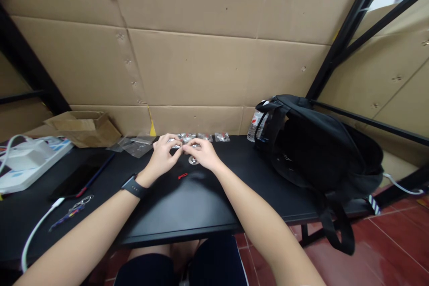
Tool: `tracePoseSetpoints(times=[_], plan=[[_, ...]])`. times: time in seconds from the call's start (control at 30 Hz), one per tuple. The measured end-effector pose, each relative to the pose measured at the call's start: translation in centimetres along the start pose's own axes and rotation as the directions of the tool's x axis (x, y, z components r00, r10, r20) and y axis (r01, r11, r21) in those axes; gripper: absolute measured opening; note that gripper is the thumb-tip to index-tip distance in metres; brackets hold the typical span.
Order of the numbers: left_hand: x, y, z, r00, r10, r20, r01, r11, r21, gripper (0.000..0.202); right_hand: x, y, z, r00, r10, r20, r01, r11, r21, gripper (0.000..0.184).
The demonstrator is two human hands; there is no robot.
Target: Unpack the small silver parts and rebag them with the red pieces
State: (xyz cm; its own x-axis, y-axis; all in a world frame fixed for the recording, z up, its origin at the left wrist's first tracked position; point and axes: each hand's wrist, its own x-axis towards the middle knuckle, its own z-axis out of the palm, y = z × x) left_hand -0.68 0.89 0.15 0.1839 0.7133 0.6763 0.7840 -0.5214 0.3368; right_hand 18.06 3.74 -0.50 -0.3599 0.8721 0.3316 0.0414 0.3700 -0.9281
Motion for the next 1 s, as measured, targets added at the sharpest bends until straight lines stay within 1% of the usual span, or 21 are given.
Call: tracePoseSetpoints(times=[0.07,0.17,0.27,0.33,0.43,0.5,0.57,0.6,0.67,0.73,0.77,0.8,0.83,0.87,0.93,1.0], plan=[[0.0,0.0,0.0,1.0,-0.022,-0.002,0.022,1.0,-0.018,0.012,0.2,0.1,-0.2,0.998,-0.06,0.0,0.06,0.996,-0.062,0.034],[0.1,-0.2,0.0,0.999,-0.01,0.033,0.011,0.999,-0.036,0.012,0.5,0.4,-0.3,0.986,-0.168,0.004,0.165,0.958,-0.233,0.025],[0.3,-0.6,0.0,0.995,0.008,0.103,-0.006,1.0,-0.027,0.013,0.4,0.6,-0.5,0.984,-0.177,0.027,0.174,0.909,-0.378,0.019],[0.5,-1.2,-0.2,0.99,-0.007,0.144,0.006,1.0,0.003,0.015,0.1,0.3,-0.7,0.977,-0.196,0.078,0.209,0.842,-0.497,0.014],[0.5,-3.1,-0.9,0.981,-0.095,0.169,0.072,0.988,0.138,0.024,-0.4,-0.6,-1.0,0.953,-0.235,0.194,0.304,0.71,-0.635,0.008],[0.4,-5.1,-1.7,0.969,-0.197,0.152,0.147,0.946,0.289,0.029,-0.7,-1.2,-1.1,0.942,-0.234,0.242,0.336,0.683,-0.648,0.007],[0.0,-7.2,-2.7,0.941,-0.316,0.124,0.237,0.873,0.426,0.032,-0.9,-1.6,-1.1,0.935,-0.232,0.27,0.353,0.688,-0.634,0.009],[-0.1,-8.1,-3.2,0.917,-0.381,0.122,0.281,0.829,0.483,0.031,-0.9,-1.7,-1.1,0.931,-0.231,0.284,0.363,0.69,-0.627,0.009],[-0.4,-9.6,-4.1,0.855,-0.496,0.15,0.342,0.757,0.557,0.024,-0.9,-1.8,-1.0,0.922,-0.224,0.316,0.379,0.693,-0.613,0.009],[-0.3,-10.4,-4.8,0.804,-0.572,0.165,0.388,0.714,0.583,0.017,-0.9,-1.8,-1.0,0.915,-0.21,0.344,0.387,0.698,-0.603,0.009],[-0.2,-10.4,-5.0,0.789,-0.591,0.167,0.407,0.707,0.578,0.015,-0.9,-1.8,-1.1,0.914,-0.204,0.35,0.386,0.698,-0.603,0.009],[-0.1,-10.3,-5.2,0.784,-0.598,0.17,0.42,0.711,0.564,0.015,-0.9,-1.9,-1.3,0.916,-0.2,0.348,0.383,0.697,-0.606,0.009],[0.2,-9.9,-5.3,0.788,-0.589,0.179,0.421,0.728,0.54,0.015,-0.8,-2.0,-1.5,0.918,-0.196,0.344,0.378,0.695,-0.612,0.009],[0.4,-9.4,-5.3,0.803,-0.563,0.195,0.408,0.759,0.508,0.015,-0.7,-2.1,-1.8,0.921,-0.192,0.34,0.373,0.691,-0.619,0.009],[0.7,-7.9,-4.9,0.858,-0.461,0.227,0.337,0.839,0.427,0.014,-0.6,-2.5,-2.7,0.921,-0.169,0.352,0.367,0.684,-0.631,0.009],[0.7,-6.2,-4.0,0.912,-0.327,0.246,0.23,0.907,0.353,0.013,-0.5,-2.8,-3.6,0.91,-0.114,0.398,0.362,0.685,-0.632,0.007]])
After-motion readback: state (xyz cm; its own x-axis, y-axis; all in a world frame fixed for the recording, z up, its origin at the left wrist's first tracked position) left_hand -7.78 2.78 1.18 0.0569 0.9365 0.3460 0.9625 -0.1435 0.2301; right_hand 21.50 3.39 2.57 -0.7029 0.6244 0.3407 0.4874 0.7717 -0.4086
